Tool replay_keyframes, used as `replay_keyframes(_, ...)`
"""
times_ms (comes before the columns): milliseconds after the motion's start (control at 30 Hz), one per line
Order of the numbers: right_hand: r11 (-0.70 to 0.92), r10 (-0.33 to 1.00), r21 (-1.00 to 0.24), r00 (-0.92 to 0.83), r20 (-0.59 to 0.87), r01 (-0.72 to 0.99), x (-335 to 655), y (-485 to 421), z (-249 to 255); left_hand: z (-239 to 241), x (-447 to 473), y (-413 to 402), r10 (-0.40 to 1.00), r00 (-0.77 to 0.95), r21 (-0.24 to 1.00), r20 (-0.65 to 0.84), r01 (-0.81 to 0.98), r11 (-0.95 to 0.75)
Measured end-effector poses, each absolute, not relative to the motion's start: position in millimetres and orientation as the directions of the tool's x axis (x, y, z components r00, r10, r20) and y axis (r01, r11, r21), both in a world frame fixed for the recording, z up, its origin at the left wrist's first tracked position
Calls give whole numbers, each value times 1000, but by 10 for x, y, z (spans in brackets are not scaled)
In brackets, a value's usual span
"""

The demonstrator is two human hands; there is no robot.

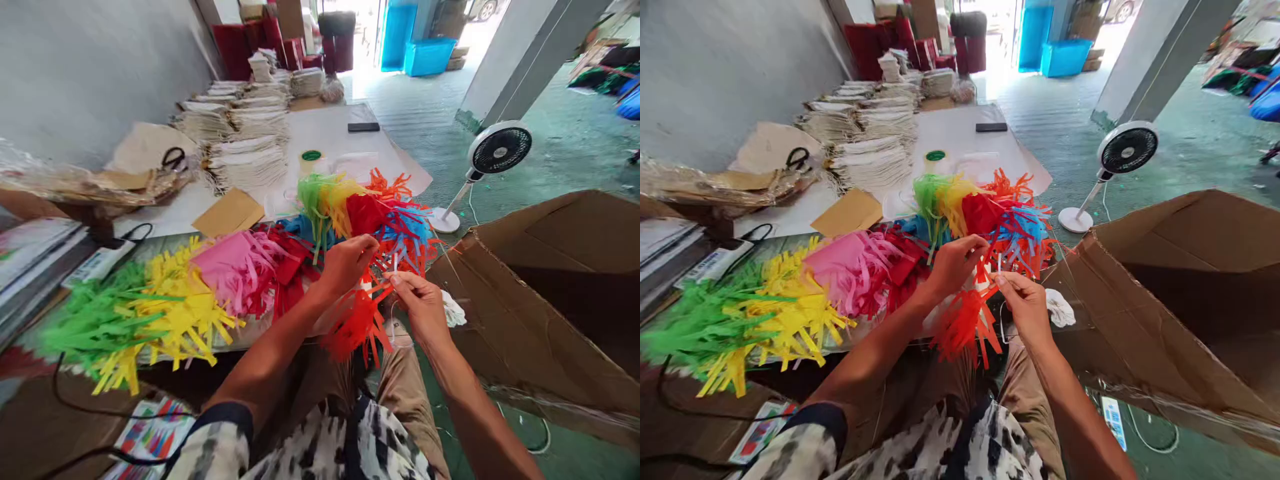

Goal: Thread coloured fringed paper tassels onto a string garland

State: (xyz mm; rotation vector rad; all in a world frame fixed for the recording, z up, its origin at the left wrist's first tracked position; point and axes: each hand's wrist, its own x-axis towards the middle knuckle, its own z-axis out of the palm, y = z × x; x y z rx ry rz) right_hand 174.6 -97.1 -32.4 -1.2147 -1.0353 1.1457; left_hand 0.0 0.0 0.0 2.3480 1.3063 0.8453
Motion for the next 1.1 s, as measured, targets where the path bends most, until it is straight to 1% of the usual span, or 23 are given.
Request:
replay_keyframes(100,83,980,-996,178,87,33,1740,-847,-298,-28,212,191,818,500,407,283,710,-575)
replay_keyframes(167,118,971,-985,191,140,123,1748,-758,-297,-46,308,294,813,530,324,241,746,-582)
replay_keyframes(233,131,965,-967,195,175,220,1768,-664,-313,-57,346,366,829,517,260,214,788,-559)
replay_keyframes(300,128,961,-939,195,197,319,1794,-575,-339,-61,330,404,854,467,235,228,825,-514)
replay_keyframes(400,110,955,-901,207,213,419,1818,-481,-379,-71,266,406,864,424,245,270,838,-488)
replay_keyframes(467,86,955,-901,223,197,426,1813,-453,-395,-90,248,388,868,420,254,265,838,-483)
replay_keyframes(567,71,948,-919,259,183,388,1788,-422,-389,-125,289,363,888,398,263,229,853,-450)
replay_keyframes(733,71,941,-920,279,190,387,1776,-259,-317,-102,364,351,918,349,228,189,894,-386)
replay_keyframes(833,69,940,-914,279,194,400,1788,-97,-286,-53,309,331,937,297,267,182,902,-338)
replay_keyframes(900,69,939,-912,282,196,406,1796,9,-286,-45,244,314,931,303,302,203,885,-354)
replay_keyframes(967,61,938,-910,287,193,410,1805,98,-299,-66,182,307,914,334,310,229,866,-394)
replay_keyframes(1100,4,929,-900,331,164,435,1824,195,-342,-133,123,334,900,376,241,221,873,-424)
